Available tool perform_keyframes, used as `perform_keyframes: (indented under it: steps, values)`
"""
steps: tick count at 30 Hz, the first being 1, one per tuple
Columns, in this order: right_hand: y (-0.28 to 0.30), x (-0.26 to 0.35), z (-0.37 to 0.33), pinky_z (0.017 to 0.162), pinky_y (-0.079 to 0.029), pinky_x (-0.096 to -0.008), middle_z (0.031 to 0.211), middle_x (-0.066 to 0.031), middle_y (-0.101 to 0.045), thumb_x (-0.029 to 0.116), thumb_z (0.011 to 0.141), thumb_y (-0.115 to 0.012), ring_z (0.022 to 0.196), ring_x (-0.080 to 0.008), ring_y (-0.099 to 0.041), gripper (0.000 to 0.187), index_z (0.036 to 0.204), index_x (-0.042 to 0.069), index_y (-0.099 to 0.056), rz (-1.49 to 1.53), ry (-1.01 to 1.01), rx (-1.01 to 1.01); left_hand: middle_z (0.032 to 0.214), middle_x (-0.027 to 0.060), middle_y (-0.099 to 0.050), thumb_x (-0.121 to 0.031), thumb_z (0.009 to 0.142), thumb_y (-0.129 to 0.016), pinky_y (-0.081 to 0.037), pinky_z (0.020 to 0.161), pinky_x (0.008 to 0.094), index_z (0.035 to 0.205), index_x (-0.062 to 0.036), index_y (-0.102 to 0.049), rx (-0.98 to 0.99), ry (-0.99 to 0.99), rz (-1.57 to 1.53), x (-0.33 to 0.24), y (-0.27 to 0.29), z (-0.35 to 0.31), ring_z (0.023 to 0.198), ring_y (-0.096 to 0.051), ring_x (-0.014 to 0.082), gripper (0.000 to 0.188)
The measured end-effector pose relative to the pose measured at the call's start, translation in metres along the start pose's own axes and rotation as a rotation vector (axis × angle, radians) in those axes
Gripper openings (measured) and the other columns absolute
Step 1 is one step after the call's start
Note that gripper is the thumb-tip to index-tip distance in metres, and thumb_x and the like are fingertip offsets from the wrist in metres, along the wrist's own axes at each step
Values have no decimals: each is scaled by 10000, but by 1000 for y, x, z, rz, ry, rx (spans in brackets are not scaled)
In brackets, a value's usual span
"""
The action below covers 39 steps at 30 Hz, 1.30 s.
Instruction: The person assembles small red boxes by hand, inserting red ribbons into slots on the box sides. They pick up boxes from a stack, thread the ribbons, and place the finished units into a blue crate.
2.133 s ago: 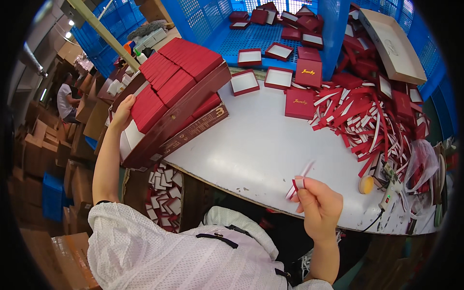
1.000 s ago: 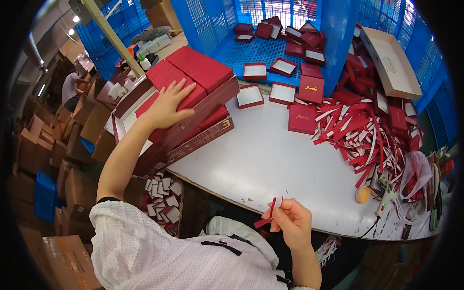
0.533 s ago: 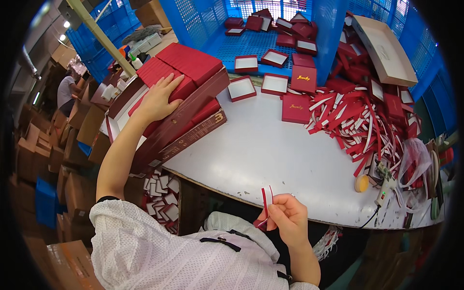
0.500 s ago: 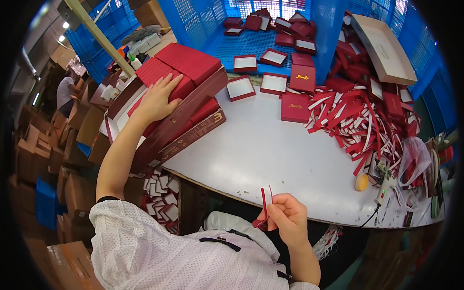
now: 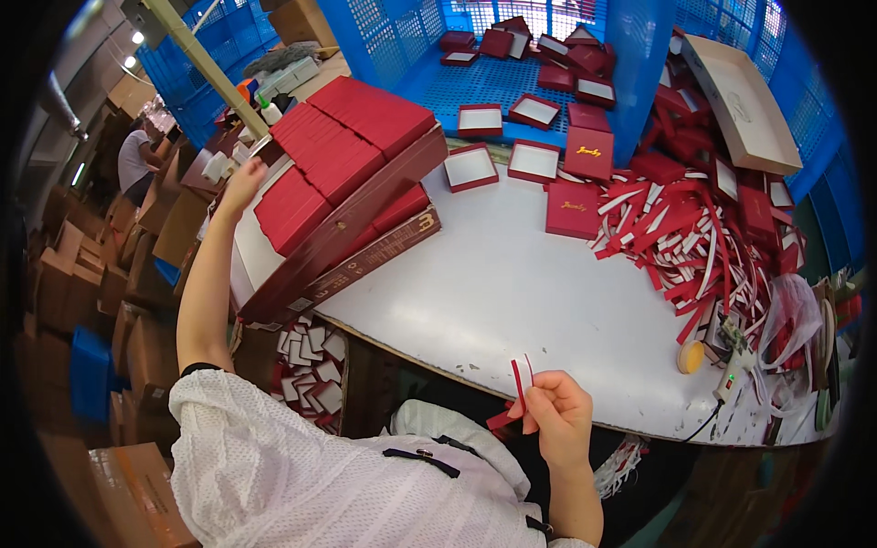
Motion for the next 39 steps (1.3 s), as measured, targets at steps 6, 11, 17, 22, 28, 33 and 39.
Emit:
perform_keyframes:
  steps: [6, 11, 17, 22, 28, 33, 39]
  values:
    - [-4, -8, 4, 402, -341, -146, 620, -95, -566, 28, 802, -453, 430, -49, -431, 66, 808, -23, -494, -13, -29, -25, 1173, 225, -414, -307, 629, -643, -325, 893, 310, 1206, 101, -277, 376, 206, -215, 31, -67, -17, 1101, -404, 280, 796]
    - [-5, -9, 8, 408, -340, -146, 624, -92, -565, 33, 801, -456, 435, -46, -430, 70, 808, -23, -496, -21, -20, -14, 1065, 229, -481, -237, 614, -672, -391, 811, 302, 1167, 136, -307, 242, 257, -124, 54, -50, -8, 957, -499, 252, 761]
    - [-10, -14, 9, 420, -341, -143, 626, -88, -566, 28, 801, -453, 444, -41, -427, 69, 810, -24, -498, -15, -39, -10, 815, 91, -545, -144, 650, -675, -444, 567, 246, 947, 48, -455, 298, 332, -429, 38, -46, -25, 645, -541, 140, 417]
    - [-9, -10, 8, 426, -342, -142, 625, -83, -564, 28, 803, -452, 446, -40, -425, 67, 808, -23, -496, -16, -26, -12, 707, 0, -502, -71, 689, -648, -399, 536, 185, 794, -52, -443, 248, 121, -661, -13, -27, -18, 611, -481, 59, 231]
    - [-8, -10, 4, 423, -342, -144, 626, -78, -561, 38, 805, -459, 453, -43, -430, 70, 811, -23, -492, 0, -19, -19, 716, -15, -502, -132, 746, -608, -377, 555, 182, 811, -49, -468, 321, -51, -320, -41, -27, -16, 639, -447, 32, 175]
    - [-4, -9, 2, 417, -339, -145, 627, -77, -561, 36, 806, -459, 452, -43, -431, 67, 810, -22, -493, -1, -15, -33, 718, -29, -492, -230, 798, -546, -352, 531, 172, 818, -69, -474, 429, 34, -405, -53, -39, -22, 628, -428, 27, 177]
    - [-10, -12, 4, 394, -322, -144, 626, -89, -566, 29, 805, -454, 425, -40, -413, 62, 810, -21, -490, 3, -40, -1, 701, -54, -454, -258, 820, -507, -324, 516, 163, 829, -90, -468, 452, 6, -423, -45, -43, -23, 618, -394, 18, 173]
Point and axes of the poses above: each hand's wrist, its own z-axis towards the middle knuckle, its own y-axis out of the back of the hand, x = y × z, the point moved 10 cm from there along z, towards the middle knuckle
